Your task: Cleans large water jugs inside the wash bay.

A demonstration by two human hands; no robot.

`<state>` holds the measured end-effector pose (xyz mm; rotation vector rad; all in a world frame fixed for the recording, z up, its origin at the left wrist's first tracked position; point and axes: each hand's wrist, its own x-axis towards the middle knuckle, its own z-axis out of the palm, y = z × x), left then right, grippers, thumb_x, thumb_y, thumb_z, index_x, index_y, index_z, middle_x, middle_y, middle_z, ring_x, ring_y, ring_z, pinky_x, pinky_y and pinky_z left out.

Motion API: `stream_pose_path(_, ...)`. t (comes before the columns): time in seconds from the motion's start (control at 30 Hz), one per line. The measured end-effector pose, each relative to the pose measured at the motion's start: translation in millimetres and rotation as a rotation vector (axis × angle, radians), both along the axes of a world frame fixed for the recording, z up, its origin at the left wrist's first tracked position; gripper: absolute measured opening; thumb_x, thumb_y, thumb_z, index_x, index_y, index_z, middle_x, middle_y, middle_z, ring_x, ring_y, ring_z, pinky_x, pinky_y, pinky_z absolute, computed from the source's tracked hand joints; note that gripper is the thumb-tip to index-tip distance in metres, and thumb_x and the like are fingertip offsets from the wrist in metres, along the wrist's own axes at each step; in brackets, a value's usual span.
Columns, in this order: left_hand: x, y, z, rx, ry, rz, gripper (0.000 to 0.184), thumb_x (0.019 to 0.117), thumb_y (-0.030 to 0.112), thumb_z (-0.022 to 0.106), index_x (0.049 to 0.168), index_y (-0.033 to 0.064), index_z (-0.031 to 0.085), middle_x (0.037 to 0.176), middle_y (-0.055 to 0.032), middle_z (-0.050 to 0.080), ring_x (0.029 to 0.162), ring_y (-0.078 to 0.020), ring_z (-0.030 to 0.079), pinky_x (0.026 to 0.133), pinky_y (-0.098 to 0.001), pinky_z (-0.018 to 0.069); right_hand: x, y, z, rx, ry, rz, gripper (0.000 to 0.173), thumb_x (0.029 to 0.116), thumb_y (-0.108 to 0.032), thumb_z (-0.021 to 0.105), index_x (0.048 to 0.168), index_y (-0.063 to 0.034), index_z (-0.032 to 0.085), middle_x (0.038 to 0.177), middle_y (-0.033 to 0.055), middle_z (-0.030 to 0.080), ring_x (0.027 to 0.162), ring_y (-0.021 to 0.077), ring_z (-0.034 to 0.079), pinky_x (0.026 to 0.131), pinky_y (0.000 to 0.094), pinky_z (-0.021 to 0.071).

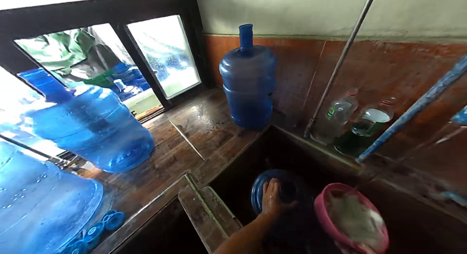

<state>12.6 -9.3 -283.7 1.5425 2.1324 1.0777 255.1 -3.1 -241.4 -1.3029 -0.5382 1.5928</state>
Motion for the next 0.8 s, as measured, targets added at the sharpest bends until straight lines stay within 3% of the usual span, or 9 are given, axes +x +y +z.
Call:
stream_pose_path(0.07, 0.7, -0.3, -1.2, -0.039, 0.052, 0.016, 0.08, 0.0768, 0.052, 0.083, 0.128, -0.0057, 0.064, 0.148, -0.0242, 0.053, 0.145, -0.0373, 0.043, 0.122, -0.0581, 0.0211, 1.7, 7.9, -6.9, 0.016, -0.083, -0.001, 0.043, 0.101, -0.001, 0.036, 0.143, -0.0048, 0.029, 0.106, 0.0123, 0.059, 0.075, 0.0189, 0.07, 0.063, 0.035, 0.0617)
stream_pose_path(0.13, -1.2, -1.6, -1.9, -0.015, 0.085, 0.034, 0.081, 0.0767, 0.053, 0.083, 0.128, -0.0067, 0.064, 0.147, -0.0256, 0.054, 0.144, -0.0394, 0.044, 0.121, -0.0606, 0.0226, -2.3, 13.9, -5.3, 0.024, -0.13, 0.017, 0.052, 0.1031, -0.003, 0.036, 0.153, -0.0056, 0.021, 0.11, 0.0147, 0.057, 0.075, 0.0194, 0.069, 0.062, 0.035, 0.0602)
stream_pose_path(0.27, 0.1, -3.0, -2.0, 0.027, 0.118, 0.037, 0.083, 0.0769, 0.05, 0.084, 0.131, -0.0089, 0.062, 0.144, -0.027, 0.055, 0.139, -0.0428, 0.049, 0.119, -0.0624, 0.0273, -17.2, 15.8, 7.5, -0.004, -0.124, -0.045, 0.047, 0.0981, 0.002, 0.044, 0.144, 0.0011, 0.036, 0.101, 0.0181, 0.061, 0.072, 0.0234, 0.068, 0.06, 0.0373, 0.0599)
stream_pose_path(0.37, 1.3, -2.0, -7.5, 0.047, 0.145, 0.049, 0.086, 0.0767, 0.049, 0.083, 0.134, -0.0105, 0.058, 0.144, -0.0286, 0.055, 0.136, -0.0476, 0.049, 0.118, -0.0632, 0.0279, -19.9, 16.0, 13.5, -0.037, -0.058, -0.014, 0.056, 0.0983, 0.003, 0.046, 0.152, -0.0038, 0.03, 0.11, 0.0228, 0.061, 0.08, 0.0299, 0.069, 0.065, 0.0427, 0.0602)
stream_pose_path(0.53, 1.6, -0.8, -16.1, 0.128, 0.182, 0.048, 0.086, 0.0768, 0.048, 0.08, 0.132, -0.0133, 0.058, 0.138, -0.0317, 0.058, 0.132, -0.0498, 0.052, 0.117, -0.0648, 0.0289, -19.2, 12.0, 19.6, -0.087, -0.045, 0.04, 0.058, 0.1004, 0.004, 0.047, 0.154, -0.0071, 0.029, 0.11, 0.0223, 0.061, 0.077, 0.0287, 0.069, 0.064, 0.0417, 0.06)
stream_pose_path(0.8, -1.7, -2.0, -18.5, 0.089, 0.191, 0.052, 0.09, 0.0773, 0.054, 0.076, 0.133, -0.014, 0.057, 0.138, -0.0316, 0.058, 0.133, -0.0505, 0.051, 0.118, -0.0636, 0.0272, 3.0, 5.7, 9.0, -0.062, -0.09, -0.043, 0.067, 0.0944, 0.008, 0.049, 0.156, -0.0071, 0.027, 0.114, 0.022, 0.06, 0.077, 0.0265, 0.069, 0.063, 0.0391, 0.0601)
